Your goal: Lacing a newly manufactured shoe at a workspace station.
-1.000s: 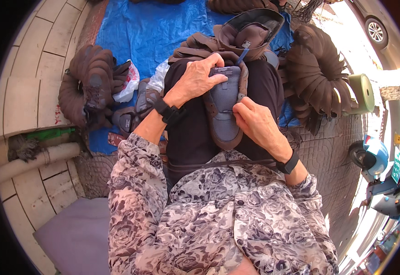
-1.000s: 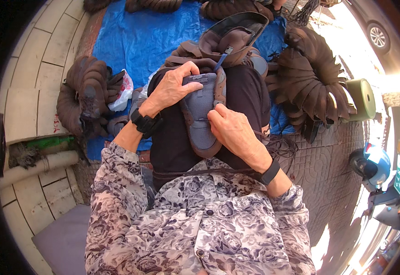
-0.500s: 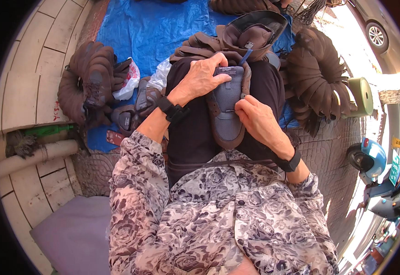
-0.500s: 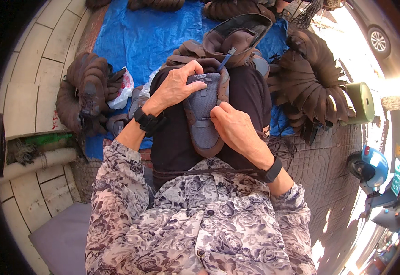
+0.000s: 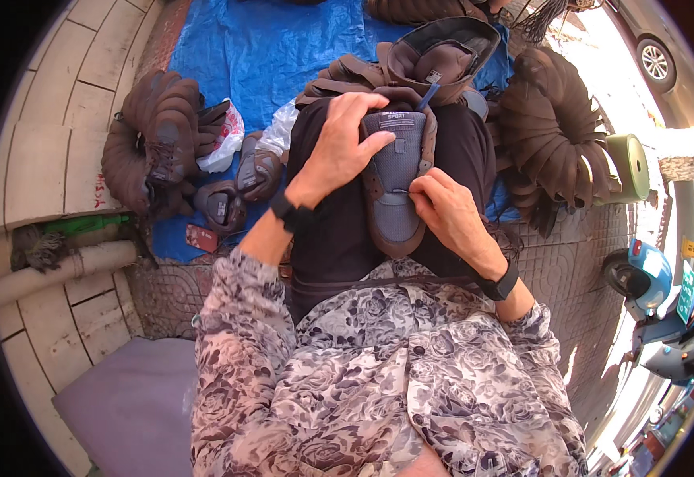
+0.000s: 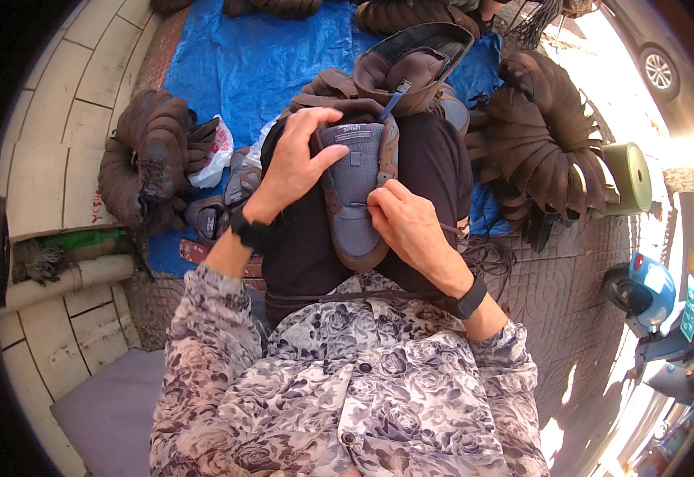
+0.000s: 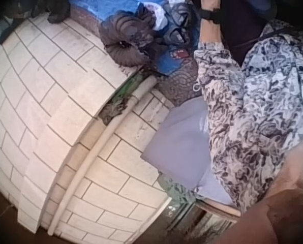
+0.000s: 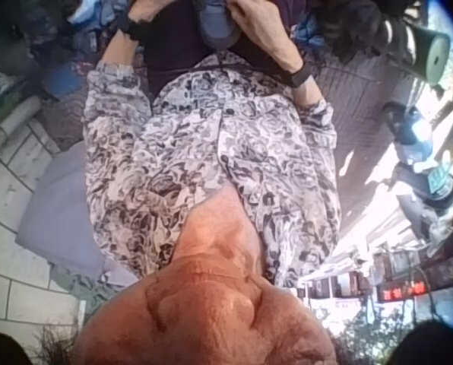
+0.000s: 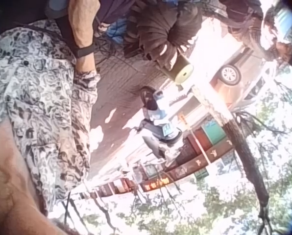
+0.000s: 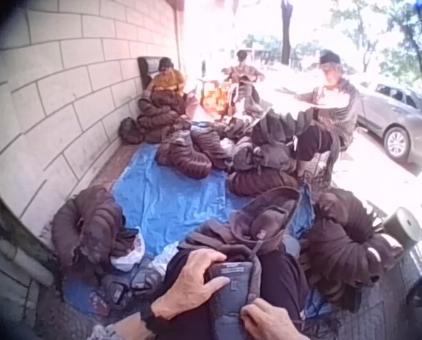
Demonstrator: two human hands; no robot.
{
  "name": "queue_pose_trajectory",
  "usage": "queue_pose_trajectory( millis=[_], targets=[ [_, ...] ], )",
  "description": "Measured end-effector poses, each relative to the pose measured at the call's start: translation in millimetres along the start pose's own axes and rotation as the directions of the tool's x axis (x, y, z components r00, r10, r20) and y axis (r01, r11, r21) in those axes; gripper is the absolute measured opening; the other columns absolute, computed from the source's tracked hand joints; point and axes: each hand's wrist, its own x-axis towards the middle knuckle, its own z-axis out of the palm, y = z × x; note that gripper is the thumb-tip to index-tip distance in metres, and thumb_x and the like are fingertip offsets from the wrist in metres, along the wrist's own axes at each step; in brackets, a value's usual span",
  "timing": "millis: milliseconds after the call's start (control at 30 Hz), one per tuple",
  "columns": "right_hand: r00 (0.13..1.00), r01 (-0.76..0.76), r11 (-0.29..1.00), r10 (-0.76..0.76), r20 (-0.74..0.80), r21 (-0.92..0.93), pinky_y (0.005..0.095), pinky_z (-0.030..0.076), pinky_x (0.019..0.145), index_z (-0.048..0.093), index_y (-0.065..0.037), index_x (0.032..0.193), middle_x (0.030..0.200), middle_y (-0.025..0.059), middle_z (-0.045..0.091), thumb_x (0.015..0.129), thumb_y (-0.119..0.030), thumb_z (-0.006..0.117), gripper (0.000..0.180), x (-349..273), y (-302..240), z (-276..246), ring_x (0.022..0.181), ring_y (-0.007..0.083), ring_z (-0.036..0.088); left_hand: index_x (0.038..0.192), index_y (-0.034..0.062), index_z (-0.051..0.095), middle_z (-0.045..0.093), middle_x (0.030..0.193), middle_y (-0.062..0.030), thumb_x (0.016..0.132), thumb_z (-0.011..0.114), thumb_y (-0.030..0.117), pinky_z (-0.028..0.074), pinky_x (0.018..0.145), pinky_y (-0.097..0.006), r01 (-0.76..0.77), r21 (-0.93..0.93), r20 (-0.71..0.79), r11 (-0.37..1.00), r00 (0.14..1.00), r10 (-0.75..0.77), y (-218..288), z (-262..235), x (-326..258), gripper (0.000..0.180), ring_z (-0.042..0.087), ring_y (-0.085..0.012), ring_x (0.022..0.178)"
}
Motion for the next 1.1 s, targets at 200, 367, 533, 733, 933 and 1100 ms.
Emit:
queue_pose_trajectory(
  millis=[200, 367, 533, 733, 933, 1100],
  targets=[
    [0.985, -0.148, 0.971, 0.161, -0.057, 0.188, 0.0341, 0.046, 0.06, 0.057, -0.002, 0.085, 0.079, 0.0126, 0.054, 0.079, -0.004, 0.063, 0.009, -3, -3, 2, 0.068, 0.0279, 0.057, 0.085, 0.0035, 0.063, 0.055, 0.078, -0.0075, 0.071, 0.068, -0.004, 0.045, 0.066, -0.032, 0.101, -0.021, 0.028, 0.995, 0.995, -0.1, 46, -17, -52, 0.016, 0.055, -0.0241, 0.076],
    [0.986, -0.085, 0.991, 0.098, -0.131, 0.102, 0.033, 0.046, 0.06, 0.058, -0.002, 0.087, 0.079, 0.0126, 0.053, 0.079, -0.003, 0.062, 0.009, -6, -3, 8, 0.067, 0.0282, 0.057, 0.095, 0.0032, 0.066, 0.055, 0.083, -0.008, 0.072, 0.067, -0.004, 0.046, 0.069, -0.032, 0.174, -0.039, 0.129, 0.984, 0.977, -0.168, 61, -9, -78, 0.025, 0.055, -0.0232, 0.08],
    [0.98, -0.118, 0.987, 0.134, -0.149, 0.112, 0.0315, 0.046, 0.059, 0.058, -0.001, 0.089, 0.079, 0.0123, 0.053, 0.079, -0.002, 0.062, 0.011, -11, -4, 5, 0.066, 0.027, 0.057, 0.105, 0.003, 0.064, 0.054, 0.089, -0.0096, 0.072, 0.066, -0.004, 0.046, 0.073, -0.032, 0.234, 0.022, 0.158, 0.972, 0.959, -0.235, 67, 0, -83, 0.033, 0.054, -0.0246, 0.083],
    [0.966, -0.183, 0.951, 0.221, -0.132, 0.251, 0.0302, 0.046, 0.059, 0.059, 0.001, 0.088, 0.077, 0.011, 0.055, 0.078, 0.0, 0.061, 0.01, -14, -2, 3, 0.065, 0.0236, 0.057, 0.108, 0.0042, 0.063, 0.052, 0.088, -0.0101, 0.07, 0.067, -0.004, 0.045, 0.071, -0.034, 0.198, 0.103, 0.155, 0.975, 0.965, -0.213, 68, 3, -86, 0.039, 0.053, -0.0246, 0.081],
    [0.963, -0.199, 0.931, 0.244, -0.116, 0.307, 0.0306, 0.045, 0.058, 0.059, 0.0, 0.088, 0.077, 0.0114, 0.054, 0.078, 0.002, 0.061, 0.011, -16, 0, 0, 0.066, 0.0237, 0.057, 0.108, 0.0042, 0.063, 0.052, 0.086, -0.0098, 0.069, 0.068, -0.005, 0.046, 0.068, -0.034, 0.107, 0.209, 0.168, 0.972, 0.975, -0.143, 70, 4, -85, 0.04, 0.053, -0.0247, 0.079],
    [0.972, -0.159, 0.955, 0.195, -0.129, 0.25, 0.0345, 0.046, 0.059, 0.057, -0.001, 0.089, 0.08, 0.0131, 0.053, 0.078, 0.002, 0.061, 0.012, -15, -1, -1, 0.067, 0.0297, 0.057, 0.107, 0.0027, 0.063, 0.051, 0.086, -0.0099, 0.068, 0.068, -0.007, 0.046, 0.067, -0.035, 0.067, 0.247, 0.189, 0.967, 0.975, -0.116, 70, 7, -84, 0.041, 0.053, -0.0252, 0.079]
  ],
)
